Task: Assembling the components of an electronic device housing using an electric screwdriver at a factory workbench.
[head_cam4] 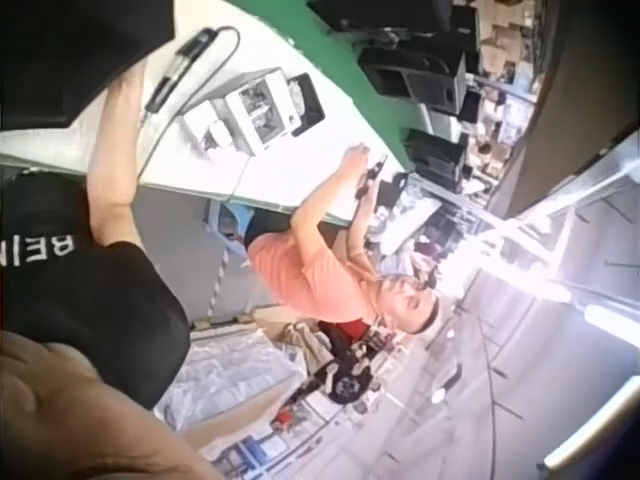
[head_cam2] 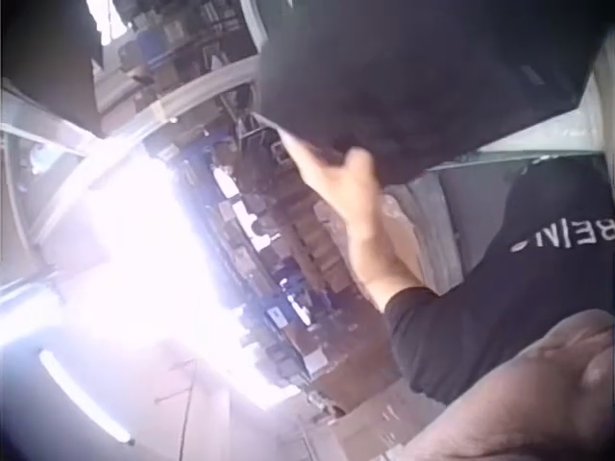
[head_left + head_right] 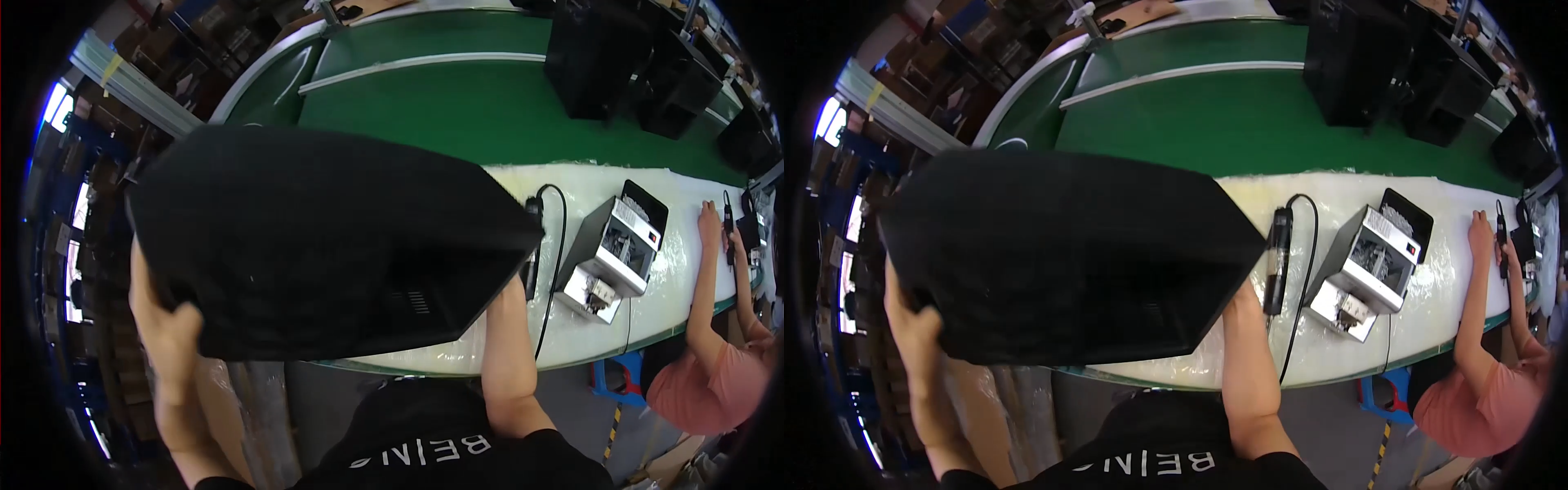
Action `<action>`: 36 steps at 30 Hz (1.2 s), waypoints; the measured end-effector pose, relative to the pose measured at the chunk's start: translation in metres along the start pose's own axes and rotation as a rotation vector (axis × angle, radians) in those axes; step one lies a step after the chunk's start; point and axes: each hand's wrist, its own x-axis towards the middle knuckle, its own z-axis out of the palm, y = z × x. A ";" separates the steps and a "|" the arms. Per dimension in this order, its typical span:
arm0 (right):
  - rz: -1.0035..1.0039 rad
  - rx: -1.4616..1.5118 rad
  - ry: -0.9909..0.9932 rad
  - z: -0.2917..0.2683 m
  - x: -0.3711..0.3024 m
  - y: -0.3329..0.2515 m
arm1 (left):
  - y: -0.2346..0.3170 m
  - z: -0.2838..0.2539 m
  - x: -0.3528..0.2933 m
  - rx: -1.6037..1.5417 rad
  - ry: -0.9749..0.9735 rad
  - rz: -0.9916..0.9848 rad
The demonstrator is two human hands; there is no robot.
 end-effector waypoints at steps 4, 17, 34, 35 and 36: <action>0.154 0.064 0.071 0.007 0.003 -0.006 | -0.104 0.010 -0.130 -0.042 0.197 -0.163; -0.386 -2.329 0.470 -0.045 0.005 -0.035 | -0.144 -0.003 -0.108 -0.202 0.197 -0.065; -0.513 -0.969 0.596 0.003 -0.193 -0.144 | 0.023 0.207 -0.022 0.072 -0.983 0.861; -0.663 -0.543 0.271 0.003 -0.198 -0.159 | 0.021 0.207 -0.023 0.040 -0.919 0.870; -0.722 -0.419 0.287 0.009 -0.208 -0.173 | 0.022 0.205 -0.022 0.038 -0.936 0.858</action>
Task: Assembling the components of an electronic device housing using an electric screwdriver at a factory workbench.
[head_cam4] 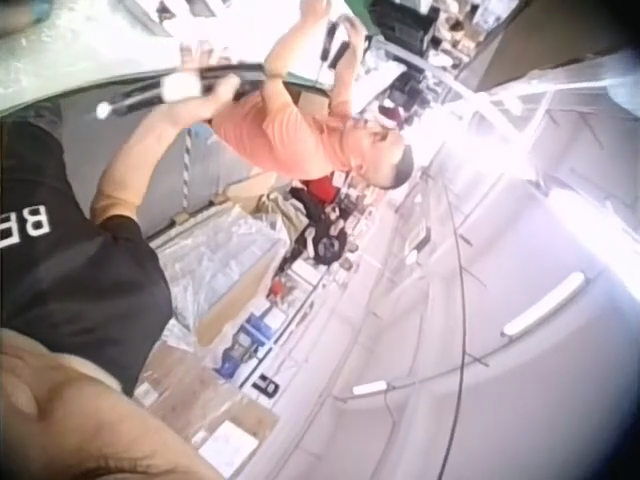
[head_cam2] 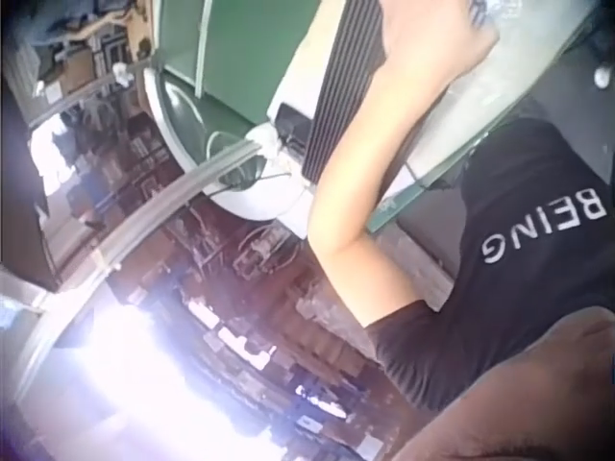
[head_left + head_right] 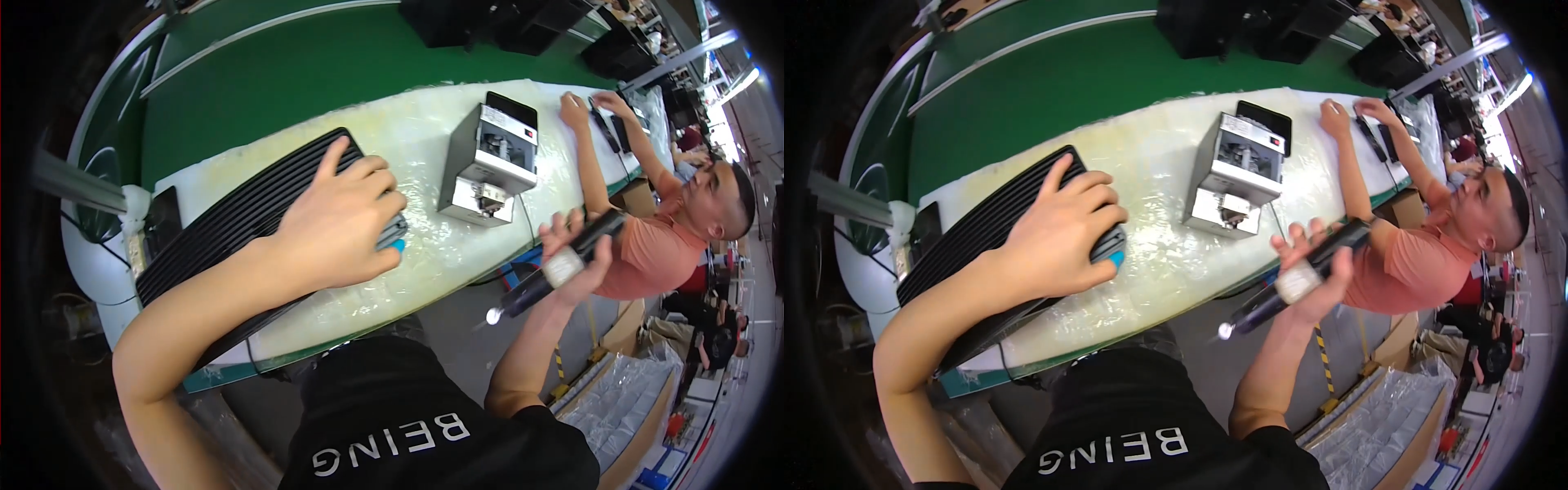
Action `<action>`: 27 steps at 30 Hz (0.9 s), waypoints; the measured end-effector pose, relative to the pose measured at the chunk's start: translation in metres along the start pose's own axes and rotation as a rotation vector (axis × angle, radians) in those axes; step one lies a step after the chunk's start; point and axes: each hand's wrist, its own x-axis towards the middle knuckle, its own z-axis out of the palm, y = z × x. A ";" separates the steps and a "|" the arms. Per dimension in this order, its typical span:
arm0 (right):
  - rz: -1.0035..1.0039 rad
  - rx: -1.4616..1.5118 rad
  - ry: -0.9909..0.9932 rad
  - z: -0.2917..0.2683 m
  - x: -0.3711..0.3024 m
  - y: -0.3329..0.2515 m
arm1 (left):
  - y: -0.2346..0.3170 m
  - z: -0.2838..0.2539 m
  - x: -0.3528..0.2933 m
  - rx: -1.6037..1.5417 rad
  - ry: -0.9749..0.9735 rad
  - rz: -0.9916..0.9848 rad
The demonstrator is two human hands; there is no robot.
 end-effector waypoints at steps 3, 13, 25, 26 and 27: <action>-0.371 -0.313 -0.034 0.020 0.017 -0.024 | 0.000 -0.003 0.004 -0.013 -0.022 -0.017; -0.813 -0.773 -0.090 0.060 0.065 0.045 | 0.002 0.002 0.005 0.012 0.002 -0.007; -0.772 -0.604 -0.139 0.197 0.018 -0.009 | 0.000 0.006 0.000 -0.017 -0.028 -0.009; -0.776 -0.602 -0.147 0.200 0.021 -0.008 | -0.001 0.007 0.000 -0.016 -0.020 -0.011; -0.756 -0.625 -0.241 0.201 0.024 -0.009 | -0.001 0.010 0.000 -0.009 0.010 0.004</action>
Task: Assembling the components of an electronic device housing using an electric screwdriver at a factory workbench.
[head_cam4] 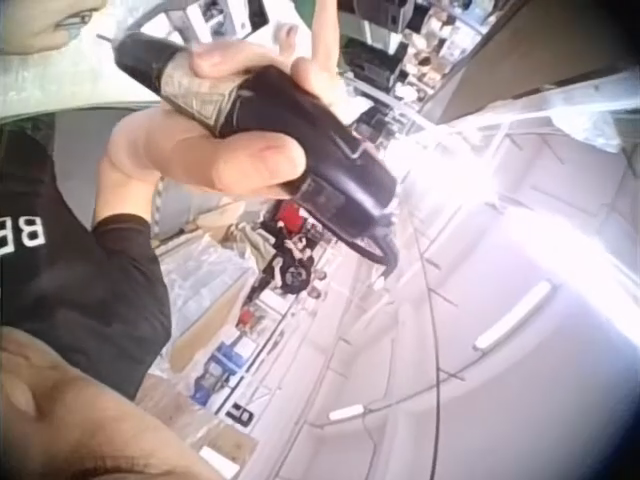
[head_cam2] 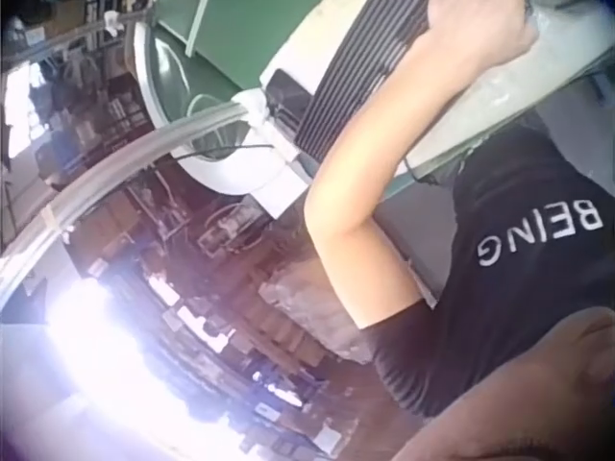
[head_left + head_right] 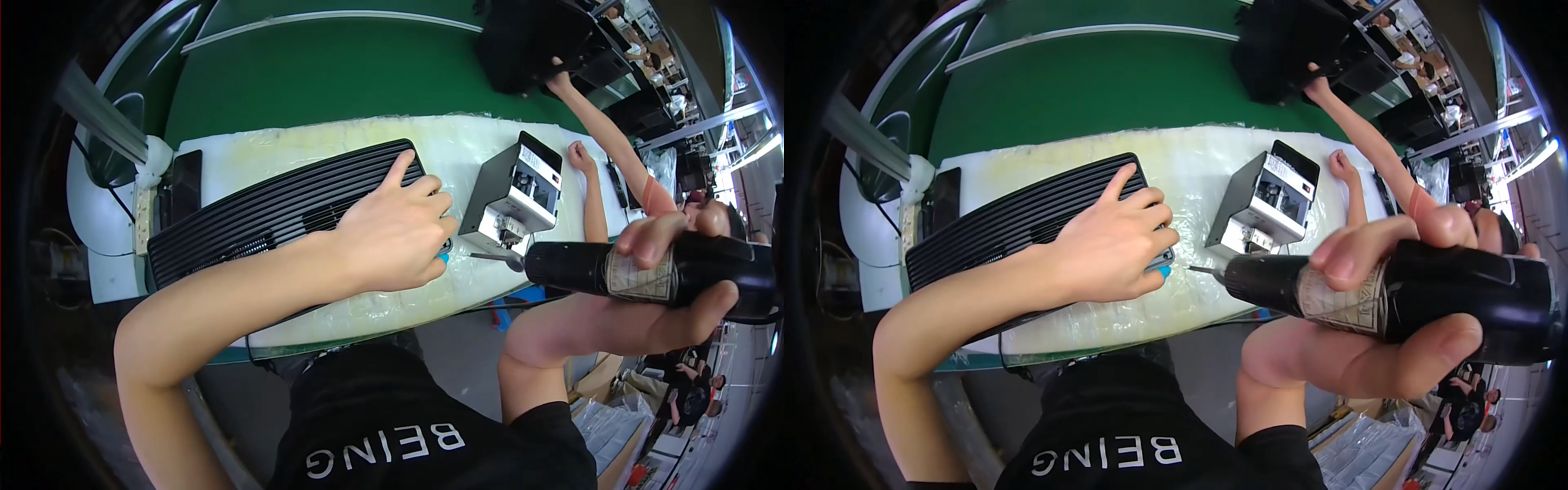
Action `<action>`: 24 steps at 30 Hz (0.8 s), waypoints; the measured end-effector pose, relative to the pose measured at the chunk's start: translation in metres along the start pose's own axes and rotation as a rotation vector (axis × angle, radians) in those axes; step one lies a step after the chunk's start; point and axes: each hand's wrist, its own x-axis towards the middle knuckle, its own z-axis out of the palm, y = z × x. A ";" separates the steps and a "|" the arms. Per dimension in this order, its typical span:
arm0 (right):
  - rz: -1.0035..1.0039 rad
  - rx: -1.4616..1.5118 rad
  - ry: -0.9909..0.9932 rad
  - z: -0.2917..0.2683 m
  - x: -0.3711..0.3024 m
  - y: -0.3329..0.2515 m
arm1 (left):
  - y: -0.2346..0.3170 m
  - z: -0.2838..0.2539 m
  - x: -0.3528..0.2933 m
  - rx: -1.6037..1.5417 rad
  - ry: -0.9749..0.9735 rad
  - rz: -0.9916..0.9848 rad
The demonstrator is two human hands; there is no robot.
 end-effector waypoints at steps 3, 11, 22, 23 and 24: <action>-0.024 0.052 -0.284 0.001 0.012 0.007 | -0.002 0.003 -0.002 0.004 0.042 0.014; 0.005 0.023 -0.463 0.025 0.005 0.006 | -0.003 0.005 -0.001 -0.010 0.043 0.027; 0.119 0.506 -0.478 0.008 0.002 0.016 | 0.002 0.001 0.000 -0.011 0.044 0.026; 0.182 0.457 -0.558 0.002 0.009 0.012 | 0.002 0.000 -0.001 -0.008 0.042 0.013; 0.246 0.407 -0.638 -0.004 0.016 0.009 | 0.003 0.001 -0.002 -0.003 0.036 0.013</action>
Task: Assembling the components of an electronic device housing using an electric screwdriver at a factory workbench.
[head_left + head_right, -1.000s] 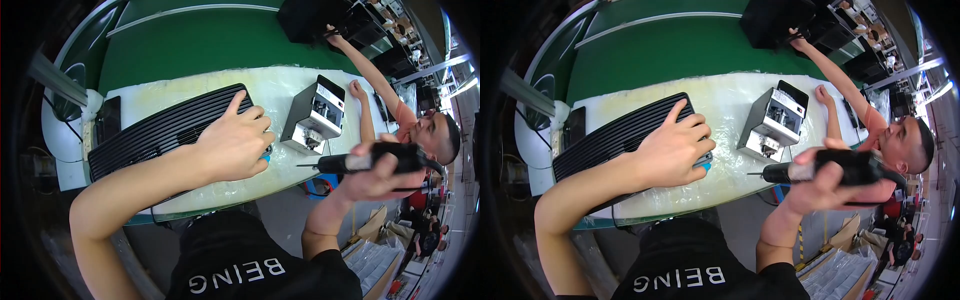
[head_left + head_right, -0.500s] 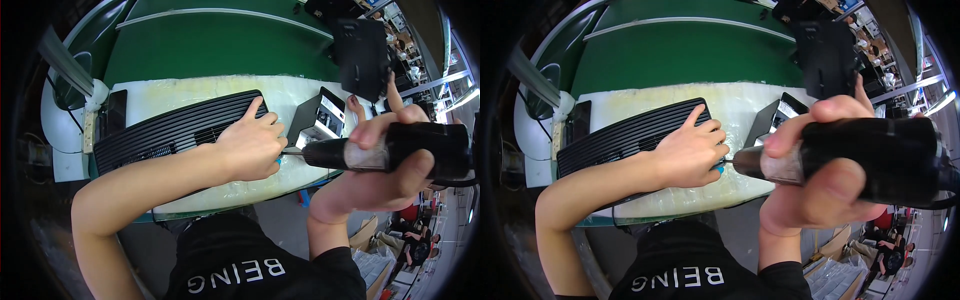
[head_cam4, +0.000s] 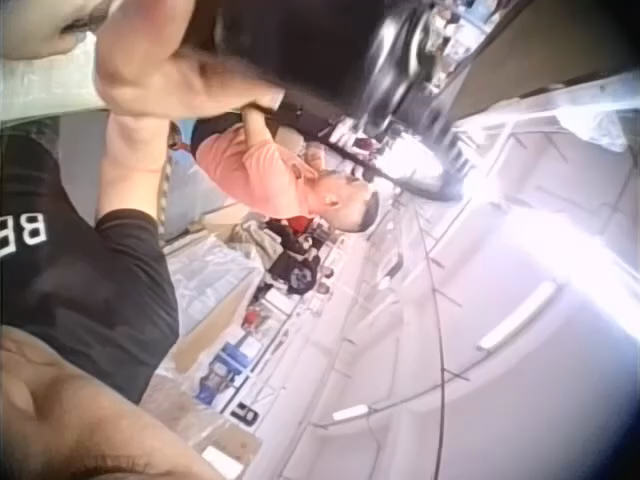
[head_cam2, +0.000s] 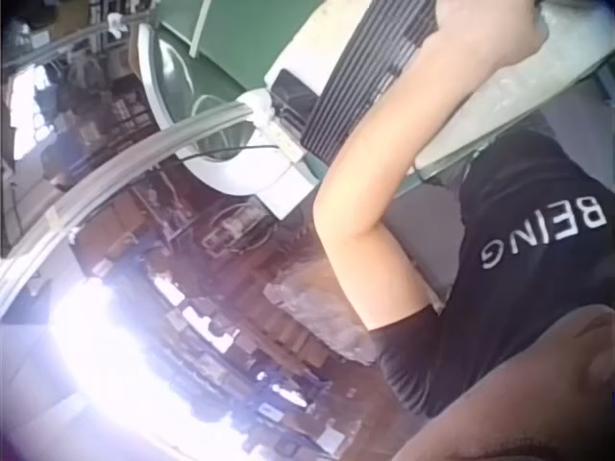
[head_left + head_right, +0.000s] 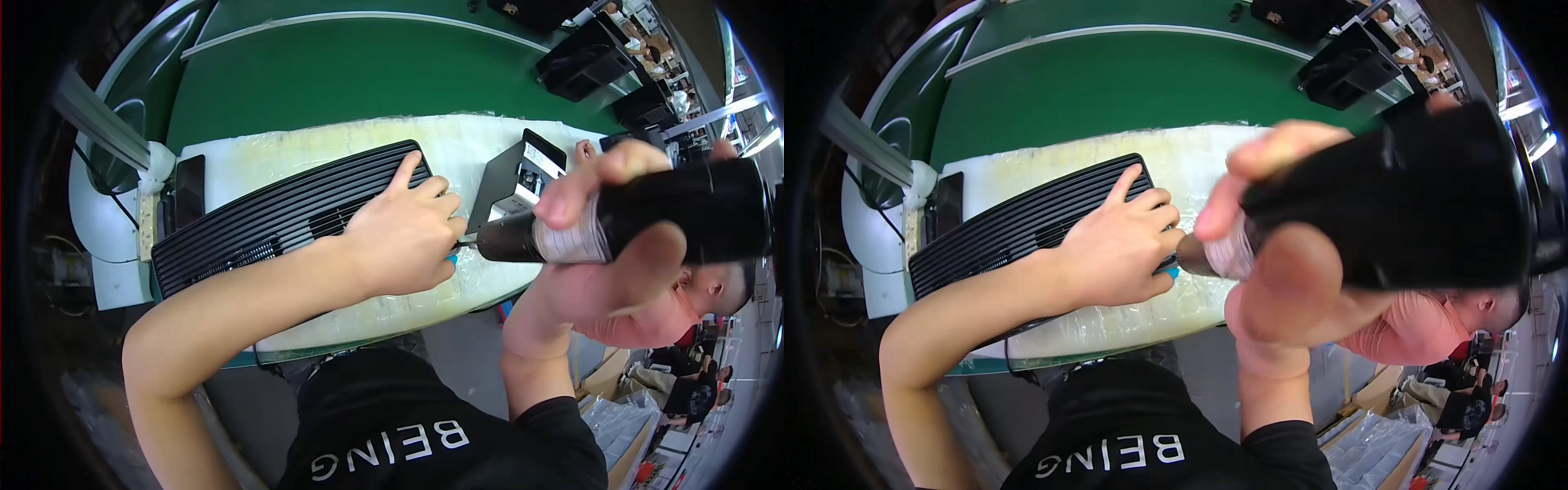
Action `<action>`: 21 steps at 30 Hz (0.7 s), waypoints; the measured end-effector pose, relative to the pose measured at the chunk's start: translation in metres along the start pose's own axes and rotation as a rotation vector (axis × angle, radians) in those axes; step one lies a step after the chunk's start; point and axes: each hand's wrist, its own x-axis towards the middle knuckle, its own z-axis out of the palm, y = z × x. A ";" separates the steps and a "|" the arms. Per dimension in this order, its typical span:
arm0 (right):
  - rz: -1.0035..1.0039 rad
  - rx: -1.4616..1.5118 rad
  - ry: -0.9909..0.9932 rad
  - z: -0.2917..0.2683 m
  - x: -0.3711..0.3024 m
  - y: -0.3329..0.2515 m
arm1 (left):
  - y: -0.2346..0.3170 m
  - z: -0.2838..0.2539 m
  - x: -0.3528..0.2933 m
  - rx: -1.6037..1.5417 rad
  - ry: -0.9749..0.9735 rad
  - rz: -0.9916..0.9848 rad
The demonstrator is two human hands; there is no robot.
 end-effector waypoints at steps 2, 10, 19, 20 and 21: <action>0.172 -0.072 -0.108 -0.008 0.002 -0.008 | -0.003 -0.001 0.001 0.000 -0.012 -0.005; -0.198 -0.676 0.901 -0.043 -0.069 0.055 | -0.008 0.000 0.018 0.028 0.037 -0.021; -0.244 -0.643 0.812 -0.067 -0.111 0.107 | 0.002 -0.029 0.006 0.043 0.058 -0.055; -0.242 -0.653 0.811 -0.068 -0.112 0.106 | 0.006 -0.039 -0.010 0.097 0.008 -0.081; -0.185 -0.610 0.814 -0.066 -0.110 0.103 | 0.014 -0.052 -0.031 0.121 -0.036 -0.141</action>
